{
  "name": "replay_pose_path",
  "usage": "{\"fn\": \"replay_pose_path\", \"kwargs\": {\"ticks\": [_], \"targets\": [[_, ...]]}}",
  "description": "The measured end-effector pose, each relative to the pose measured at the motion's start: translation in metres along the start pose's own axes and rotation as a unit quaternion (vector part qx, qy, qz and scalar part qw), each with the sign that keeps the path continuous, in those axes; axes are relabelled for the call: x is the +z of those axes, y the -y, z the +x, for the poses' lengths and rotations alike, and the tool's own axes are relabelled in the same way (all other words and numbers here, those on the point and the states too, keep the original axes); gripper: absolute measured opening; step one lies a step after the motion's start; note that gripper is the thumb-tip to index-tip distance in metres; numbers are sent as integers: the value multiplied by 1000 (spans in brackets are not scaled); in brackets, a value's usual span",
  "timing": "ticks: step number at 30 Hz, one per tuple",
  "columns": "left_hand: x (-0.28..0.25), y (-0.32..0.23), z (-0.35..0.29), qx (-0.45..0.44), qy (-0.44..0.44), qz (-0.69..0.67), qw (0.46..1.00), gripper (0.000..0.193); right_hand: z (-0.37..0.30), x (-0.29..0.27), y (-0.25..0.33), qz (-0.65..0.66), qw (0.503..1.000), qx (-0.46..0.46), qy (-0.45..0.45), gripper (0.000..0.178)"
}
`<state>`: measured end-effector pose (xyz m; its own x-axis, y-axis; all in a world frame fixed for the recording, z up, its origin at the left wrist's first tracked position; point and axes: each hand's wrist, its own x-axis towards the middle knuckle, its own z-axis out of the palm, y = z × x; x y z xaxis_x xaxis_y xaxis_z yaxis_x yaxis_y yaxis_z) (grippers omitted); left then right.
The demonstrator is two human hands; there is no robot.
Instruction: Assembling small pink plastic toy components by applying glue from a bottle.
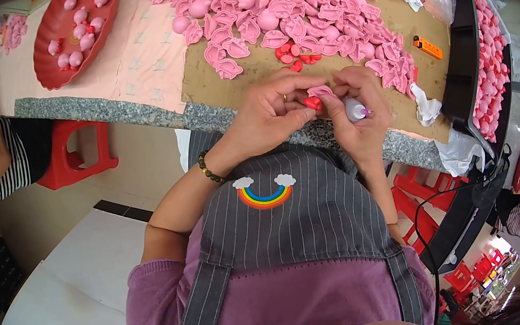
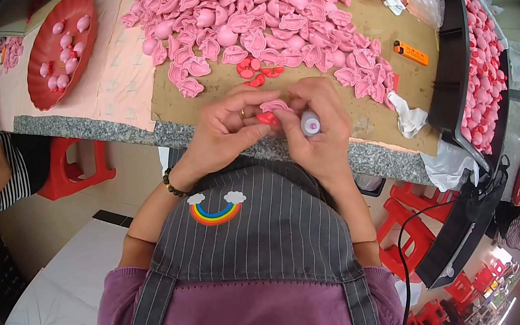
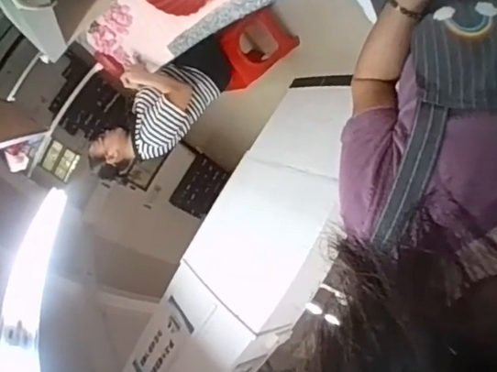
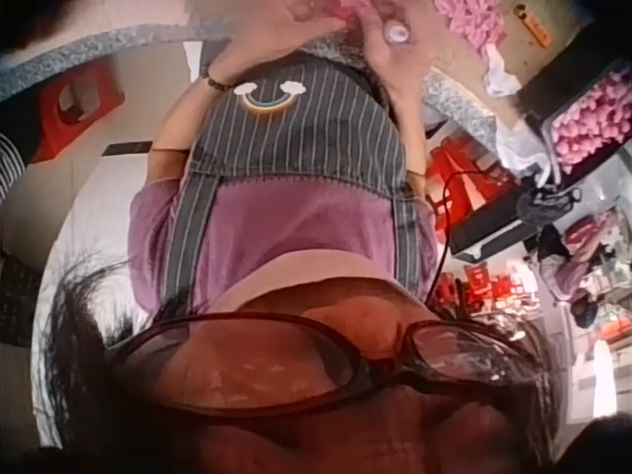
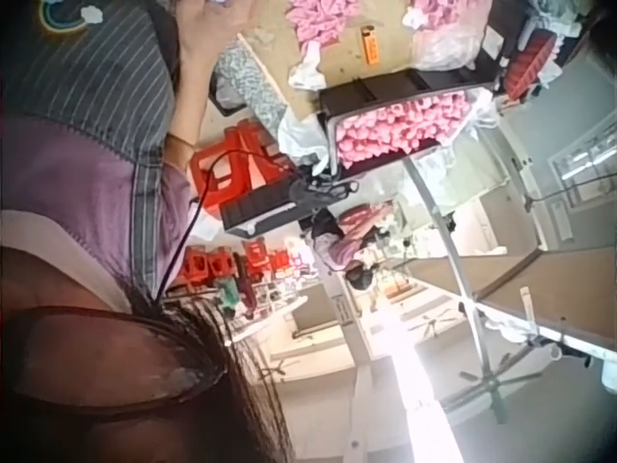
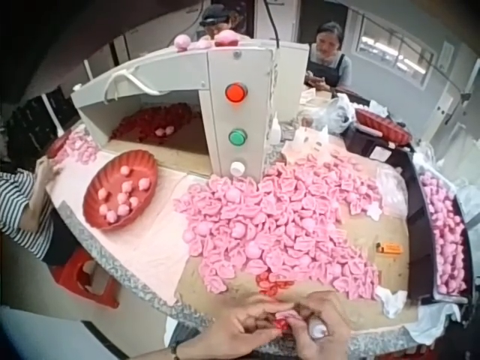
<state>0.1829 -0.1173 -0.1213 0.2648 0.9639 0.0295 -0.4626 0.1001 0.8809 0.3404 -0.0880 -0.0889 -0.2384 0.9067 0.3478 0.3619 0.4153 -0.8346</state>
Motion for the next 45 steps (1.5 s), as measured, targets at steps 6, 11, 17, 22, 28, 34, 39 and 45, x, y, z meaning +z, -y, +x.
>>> {"fn": "replay_pose_path", "kwargs": {"ticks": [6, 11, 17, 22, 28, 34, 39, 45], "targets": [[4, 3, -3, 4, -60, 26, 998, 40, -9, 9, -4, 14, 1000, 16, 15, 23], [7, 0, -3, 58, -63, 146, 986, 41, -19, 20, -6, 53, 997, 51, -35, 19], [3, 3, -6, 70, -93, 220, 969, 34, -22, 16, -3, 96, 990, 104, 3, 16], [2, 2, -7, -12, -87, 62, 994, 27, -25, 14, -7, 129, 988, 80, -22, 16], [1, 8, -4, -26, -89, 25, 995, 24, -20, 10, -6, 59, 997, 44, -10, 16], [-11, -4, 0, -47, -50, 39, 997, 24, -19, 10, 0, 272, 941, 201, -9, 12], [-14, -11, 4, -102, -41, 41, 993, 22, -17, 7, 1, 286, 935, 210, 14, 11], [-7, -10, 3, -22, -43, 82, 996, 23, -13, 4, -3, 47, 999, -2, 25, 14]]}}
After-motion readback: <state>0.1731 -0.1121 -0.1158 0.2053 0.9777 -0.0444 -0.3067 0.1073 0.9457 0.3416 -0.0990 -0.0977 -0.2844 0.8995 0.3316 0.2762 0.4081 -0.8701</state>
